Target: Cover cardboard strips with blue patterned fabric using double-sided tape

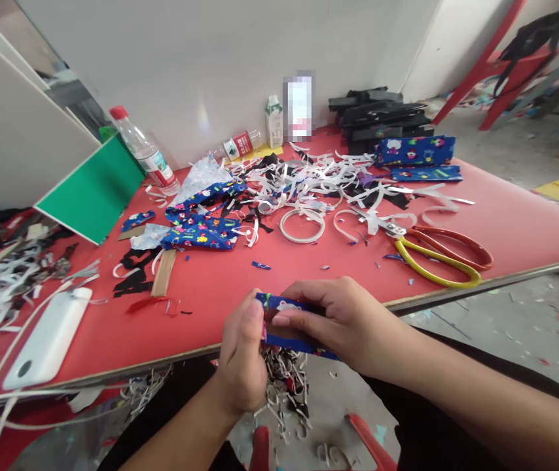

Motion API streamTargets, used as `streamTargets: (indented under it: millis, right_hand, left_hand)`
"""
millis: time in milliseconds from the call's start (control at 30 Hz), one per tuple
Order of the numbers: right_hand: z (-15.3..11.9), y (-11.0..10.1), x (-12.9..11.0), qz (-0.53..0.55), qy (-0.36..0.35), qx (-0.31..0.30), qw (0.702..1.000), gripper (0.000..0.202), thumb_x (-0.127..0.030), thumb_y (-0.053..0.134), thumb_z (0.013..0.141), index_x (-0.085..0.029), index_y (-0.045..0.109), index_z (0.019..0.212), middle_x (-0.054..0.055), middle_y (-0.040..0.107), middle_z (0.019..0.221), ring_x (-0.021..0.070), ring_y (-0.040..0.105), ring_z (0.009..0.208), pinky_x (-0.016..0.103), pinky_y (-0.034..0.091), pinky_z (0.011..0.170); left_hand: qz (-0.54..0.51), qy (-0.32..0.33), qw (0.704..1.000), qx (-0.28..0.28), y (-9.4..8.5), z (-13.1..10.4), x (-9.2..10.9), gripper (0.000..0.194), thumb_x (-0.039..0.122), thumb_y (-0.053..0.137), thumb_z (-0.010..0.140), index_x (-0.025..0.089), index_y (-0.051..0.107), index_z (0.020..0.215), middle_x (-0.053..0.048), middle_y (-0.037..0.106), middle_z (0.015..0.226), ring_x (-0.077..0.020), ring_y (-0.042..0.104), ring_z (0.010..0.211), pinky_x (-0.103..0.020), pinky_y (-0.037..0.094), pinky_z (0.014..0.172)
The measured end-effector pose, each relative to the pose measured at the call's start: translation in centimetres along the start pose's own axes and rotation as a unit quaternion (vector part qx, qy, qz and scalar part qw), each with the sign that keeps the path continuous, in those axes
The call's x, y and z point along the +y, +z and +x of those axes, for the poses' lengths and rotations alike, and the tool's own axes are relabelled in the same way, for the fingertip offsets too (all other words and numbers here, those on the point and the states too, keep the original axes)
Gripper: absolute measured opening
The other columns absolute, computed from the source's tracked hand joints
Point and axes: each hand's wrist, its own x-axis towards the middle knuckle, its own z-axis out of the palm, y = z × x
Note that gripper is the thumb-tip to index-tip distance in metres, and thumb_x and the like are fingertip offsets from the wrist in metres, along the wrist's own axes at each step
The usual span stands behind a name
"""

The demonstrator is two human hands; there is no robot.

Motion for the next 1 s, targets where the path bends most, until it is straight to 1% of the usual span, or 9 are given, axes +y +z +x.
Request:
streamTargets:
  millis: [67,133,200,267,367,500,633,867,1000]
  right_hand:
    - [0.2,0.0,0.2,-0.008,-0.006,0.005,1.000,0.036,-0.053,0.064,0.100,-0.021,0.076,0.085,-0.002,0.069,0.065,0.0117,0.053,0.054,0.027,0.036,0.052]
    - [0.4,-0.1,0.4,-0.054,-0.036,0.035,0.997,0.033,-0.050,0.066,0.100,-0.021,0.075,0.086,0.000,0.072,0.071,0.0137,0.058,0.060,0.029,0.039,0.058]
    - [0.5,-0.2,0.6,-0.126,-0.095,0.116,0.981,0.023,-0.044,0.070,0.098,-0.022,0.078,0.094,0.004,0.078,0.089,0.0196,0.066,0.078,0.034,0.046,0.073]
    - [0.6,0.0,0.6,-0.194,-0.157,0.222,0.943,0.015,-0.036,0.074,0.096,-0.025,0.079,0.104,0.008,0.079,0.112,0.0269,0.066,0.101,0.044,0.046,0.091]
    - [0.6,0.7,0.5,-0.205,-0.205,0.298,0.910,0.014,-0.030,0.074,0.096,-0.026,0.080,0.109,0.009,0.078,0.111,0.0273,0.065,0.102,0.046,0.047,0.093]
    - [0.9,1.6,-0.2,-0.083,-0.163,0.267,0.946,0.007,-0.024,0.077,0.093,-0.023,0.080,0.099,0.004,0.074,0.091,0.0200,0.068,0.085,0.034,0.054,0.075]
    - [0.8,1.5,-1.2,-0.034,-0.123,0.247,0.961,0.008,-0.020,0.077,0.092,-0.023,0.075,0.085,0.002,0.073,0.086,0.0186,0.069,0.081,0.031,0.055,0.072]
    - [-0.6,0.7,-2.8,-0.120,-0.175,0.216,0.953,0.010,-0.017,0.067,0.099,-0.022,0.067,0.091,0.004,0.071,0.095,0.0178,0.068,0.088,0.030,0.055,0.079]
    - [-0.6,0.1,-3.2,-0.144,-0.140,0.194,0.960,0.013,-0.018,0.061,0.100,-0.022,0.065,0.089,0.007,0.071,0.106,0.0215,0.068,0.096,0.034,0.055,0.083]
  left_hand:
    - [-0.032,-0.006,0.999,0.023,-0.1,0.1,-0.3,0.049,0.065,0.045,0.104,0.023,0.063,0.089,-0.004,0.063,0.071,-0.0203,0.060,0.068,-0.032,0.049,0.059]
    - [-0.033,-0.014,0.999,-0.002,-0.3,0.5,-0.3,0.049,0.064,0.044,0.105,0.023,0.063,0.086,-0.004,0.062,0.067,-0.0194,0.059,0.064,-0.032,0.049,0.057]
    - [-0.013,-0.028,0.998,-0.049,-0.6,0.9,-0.1,0.047,0.059,0.045,0.107,0.022,0.060,0.082,0.000,0.059,0.062,-0.0163,0.057,0.057,-0.029,0.046,0.054]
    - [0.007,-0.035,0.997,-0.069,-0.7,1.2,0.2,0.044,0.055,0.044,0.109,0.022,0.061,0.086,0.001,0.060,0.062,-0.0148,0.057,0.055,-0.026,0.046,0.054]
    - [0.053,0.019,0.997,-0.043,-0.6,1.5,0.5,0.040,0.049,0.043,0.110,0.020,0.065,0.093,-0.001,0.066,0.072,-0.0156,0.060,0.063,-0.027,0.048,0.061]
    - [0.104,0.078,0.991,-0.033,-0.3,1.4,0.7,0.037,0.040,0.043,0.112,0.020,0.069,0.094,0.000,0.063,0.072,-0.0153,0.057,0.066,-0.027,0.047,0.064]
    - [0.103,0.093,0.989,-0.046,-0.5,0.6,1.0,0.032,0.034,0.043,0.112,0.021,0.072,0.107,0.000,0.066,0.074,-0.0153,0.059,0.064,-0.027,0.048,0.061]
    - [0.155,0.169,0.972,-0.052,-0.9,0.0,2.0,0.029,0.020,0.046,0.109,0.019,0.066,0.130,0.000,0.068,0.080,-0.0133,0.066,0.064,-0.025,0.056,0.066]
    - [0.179,0.210,0.960,-0.038,-0.5,0.4,1.9,0.028,0.016,0.045,0.108,0.015,0.064,0.128,-0.006,0.076,0.092,-0.0159,0.073,0.076,-0.026,0.059,0.074]
